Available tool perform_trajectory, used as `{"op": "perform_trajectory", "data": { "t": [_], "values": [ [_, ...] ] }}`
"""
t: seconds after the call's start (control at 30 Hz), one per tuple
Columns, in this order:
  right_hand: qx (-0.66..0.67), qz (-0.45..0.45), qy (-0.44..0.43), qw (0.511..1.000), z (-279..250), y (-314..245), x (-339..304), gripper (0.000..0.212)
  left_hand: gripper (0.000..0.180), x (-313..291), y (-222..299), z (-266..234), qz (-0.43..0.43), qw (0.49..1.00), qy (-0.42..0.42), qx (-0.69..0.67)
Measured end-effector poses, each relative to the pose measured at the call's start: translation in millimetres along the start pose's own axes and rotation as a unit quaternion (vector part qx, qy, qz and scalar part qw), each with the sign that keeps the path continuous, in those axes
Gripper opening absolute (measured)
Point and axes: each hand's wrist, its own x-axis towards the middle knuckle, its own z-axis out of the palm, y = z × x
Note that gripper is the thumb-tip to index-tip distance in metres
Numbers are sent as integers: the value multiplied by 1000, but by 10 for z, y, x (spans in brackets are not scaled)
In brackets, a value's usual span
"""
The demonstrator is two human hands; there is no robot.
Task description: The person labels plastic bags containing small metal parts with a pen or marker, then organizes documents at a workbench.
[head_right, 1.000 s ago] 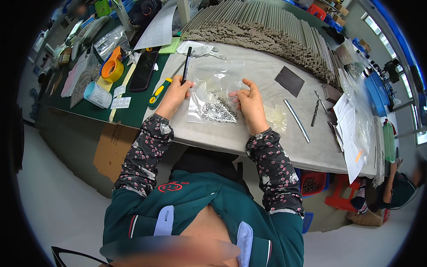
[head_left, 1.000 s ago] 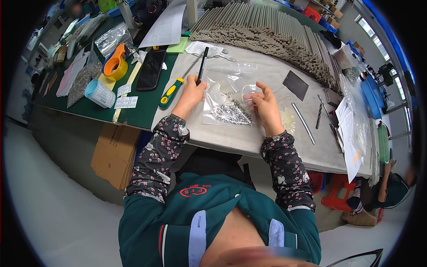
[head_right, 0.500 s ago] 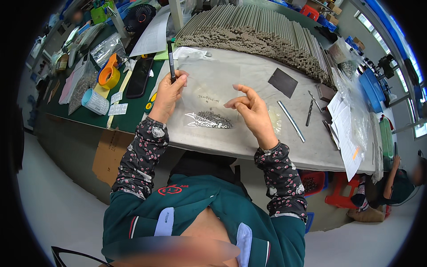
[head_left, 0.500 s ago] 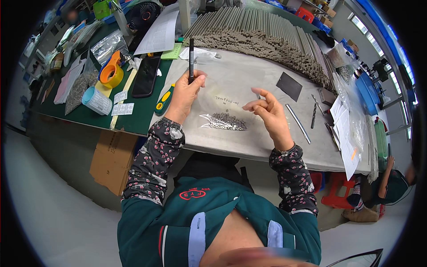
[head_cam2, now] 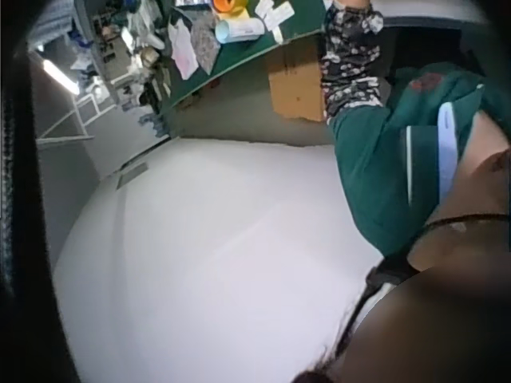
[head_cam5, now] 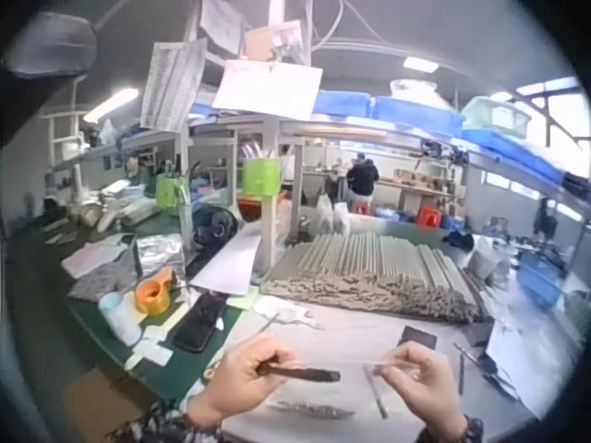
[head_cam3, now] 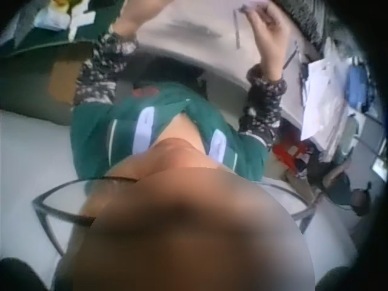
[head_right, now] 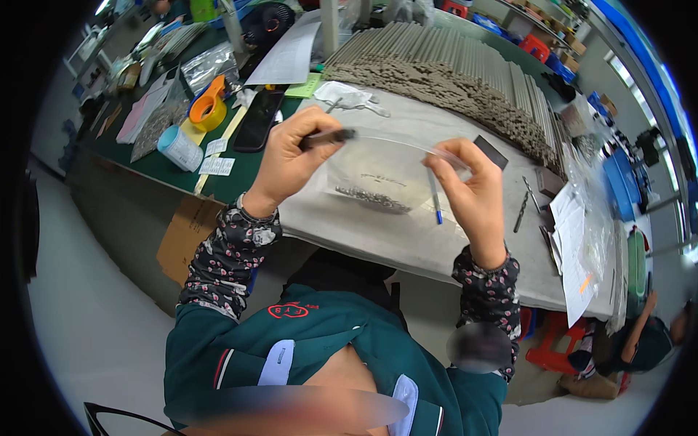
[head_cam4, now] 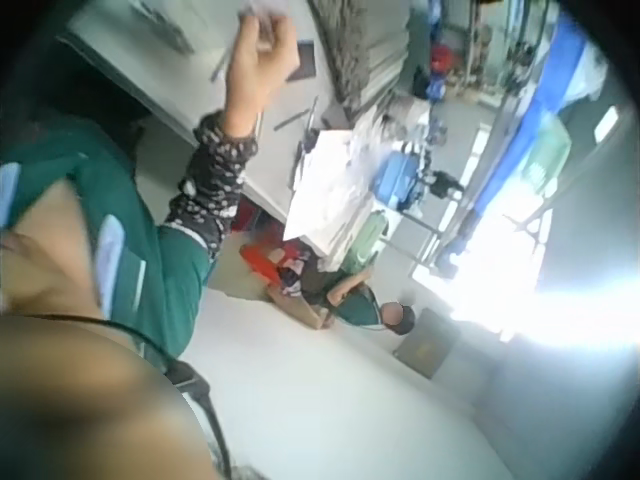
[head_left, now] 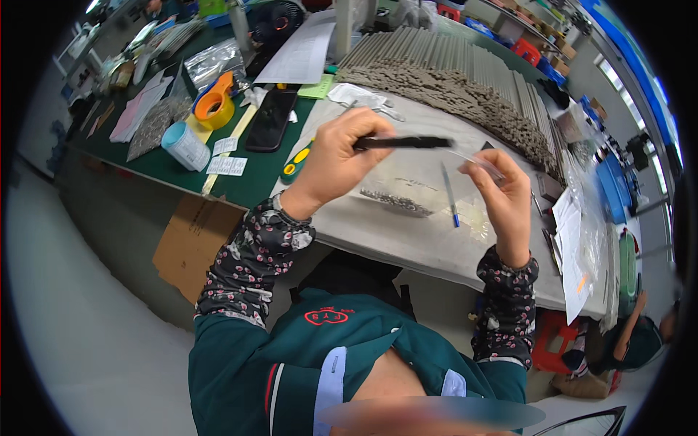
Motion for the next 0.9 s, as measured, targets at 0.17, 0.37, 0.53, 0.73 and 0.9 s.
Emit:
{"op": "perform_trajectory", "data": {
  "t": [0.17,0.37,0.53,0.73,0.9],
  "values": [
    [-308,-182,-47,933,73,-464,-35,17,10,-70,266,62,102,991,-42,82],
    [-283,-274,-84,915,269,-599,-52,16,15,-99,348,154,155,979,-49,122],
    [-247,-267,-82,928,323,-673,-90,14,14,-155,364,106,156,983,-48,88],
    [-270,-271,-76,921,351,-697,-100,14,13,-175,389,94,135,989,-34,52],
    [-230,-178,-81,953,264,-613,-56,12,12,-175,311,6,102,995,-13,-13]
  ]
}}
